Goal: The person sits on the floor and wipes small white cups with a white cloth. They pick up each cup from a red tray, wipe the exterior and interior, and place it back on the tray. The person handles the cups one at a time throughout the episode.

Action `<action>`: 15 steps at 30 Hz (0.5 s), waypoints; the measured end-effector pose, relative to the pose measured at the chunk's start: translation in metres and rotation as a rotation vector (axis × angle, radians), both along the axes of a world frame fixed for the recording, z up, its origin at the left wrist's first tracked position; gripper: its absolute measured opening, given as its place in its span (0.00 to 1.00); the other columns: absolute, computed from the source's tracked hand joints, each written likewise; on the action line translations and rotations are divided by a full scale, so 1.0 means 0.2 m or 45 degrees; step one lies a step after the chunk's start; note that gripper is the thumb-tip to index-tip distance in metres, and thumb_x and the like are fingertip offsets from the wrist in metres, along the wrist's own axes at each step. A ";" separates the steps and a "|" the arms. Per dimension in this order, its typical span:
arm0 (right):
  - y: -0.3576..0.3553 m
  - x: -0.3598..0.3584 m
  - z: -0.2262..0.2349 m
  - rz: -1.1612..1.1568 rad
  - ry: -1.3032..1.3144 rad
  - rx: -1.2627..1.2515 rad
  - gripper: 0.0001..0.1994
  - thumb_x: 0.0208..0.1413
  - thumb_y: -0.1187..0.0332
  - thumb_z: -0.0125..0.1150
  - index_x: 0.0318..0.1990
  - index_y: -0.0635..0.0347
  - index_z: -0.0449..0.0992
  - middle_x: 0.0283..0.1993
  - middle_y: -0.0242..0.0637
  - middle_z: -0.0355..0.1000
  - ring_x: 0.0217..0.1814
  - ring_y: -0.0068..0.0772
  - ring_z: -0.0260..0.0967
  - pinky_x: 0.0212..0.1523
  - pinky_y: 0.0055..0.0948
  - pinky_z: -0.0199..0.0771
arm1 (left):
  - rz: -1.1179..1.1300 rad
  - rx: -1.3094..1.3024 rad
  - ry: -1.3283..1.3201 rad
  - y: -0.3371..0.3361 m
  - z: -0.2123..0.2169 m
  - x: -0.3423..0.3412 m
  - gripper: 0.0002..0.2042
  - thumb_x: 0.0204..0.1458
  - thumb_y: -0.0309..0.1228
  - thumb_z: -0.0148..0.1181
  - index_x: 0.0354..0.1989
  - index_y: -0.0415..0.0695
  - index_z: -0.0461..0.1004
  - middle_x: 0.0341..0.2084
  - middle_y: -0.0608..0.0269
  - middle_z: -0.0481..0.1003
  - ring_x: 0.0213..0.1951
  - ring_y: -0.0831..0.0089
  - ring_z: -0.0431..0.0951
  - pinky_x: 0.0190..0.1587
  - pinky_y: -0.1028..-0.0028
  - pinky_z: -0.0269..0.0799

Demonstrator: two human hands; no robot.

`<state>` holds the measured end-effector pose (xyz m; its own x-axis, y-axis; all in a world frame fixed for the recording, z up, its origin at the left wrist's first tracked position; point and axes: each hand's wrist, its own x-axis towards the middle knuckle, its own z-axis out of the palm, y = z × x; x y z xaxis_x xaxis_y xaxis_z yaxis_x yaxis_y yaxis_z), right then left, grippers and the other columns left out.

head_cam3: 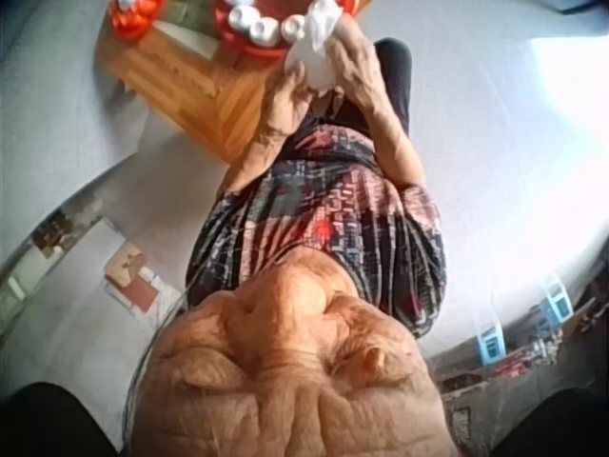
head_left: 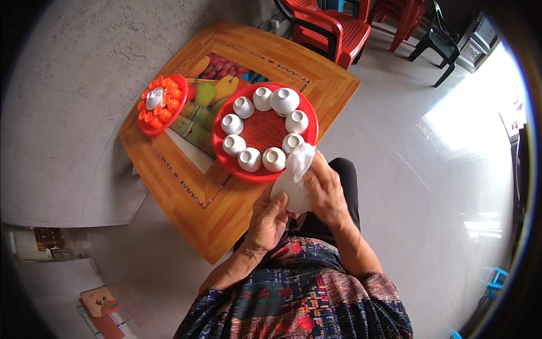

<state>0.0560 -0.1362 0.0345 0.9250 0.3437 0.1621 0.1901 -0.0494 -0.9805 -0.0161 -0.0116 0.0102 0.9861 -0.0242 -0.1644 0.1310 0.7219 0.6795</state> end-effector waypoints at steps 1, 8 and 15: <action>-0.01 0.01 -0.01 0.029 0.191 0.104 0.13 0.58 0.67 0.46 0.46 0.63 0.69 0.42 0.43 0.68 0.42 0.40 0.65 0.43 0.33 0.64 | 0.024 0.017 0.031 0.00 -0.01 0.00 0.18 0.58 0.38 0.50 0.53 0.41 0.63 0.38 0.64 0.72 0.34 0.77 0.71 0.34 0.76 0.68; 0.00 -0.10 -0.15 -0.026 0.437 0.151 0.17 0.61 0.69 0.41 0.56 0.67 0.61 0.53 0.50 0.63 0.53 0.41 0.64 0.50 0.30 0.63 | 0.078 -0.403 0.082 0.04 -0.02 0.07 0.23 0.59 0.45 0.46 0.58 0.44 0.58 0.47 0.60 0.69 0.47 0.68 0.71 0.46 0.67 0.71; 0.13 -0.15 -0.22 -0.470 -0.659 -0.197 0.20 0.51 0.82 0.50 0.54 0.66 0.65 0.60 0.55 0.52 0.59 0.51 0.57 0.57 0.41 0.61 | 0.052 -0.358 0.141 0.01 0.02 0.08 0.25 0.59 0.47 0.44 0.60 0.45 0.57 0.54 0.63 0.64 0.56 0.68 0.64 0.59 0.65 0.59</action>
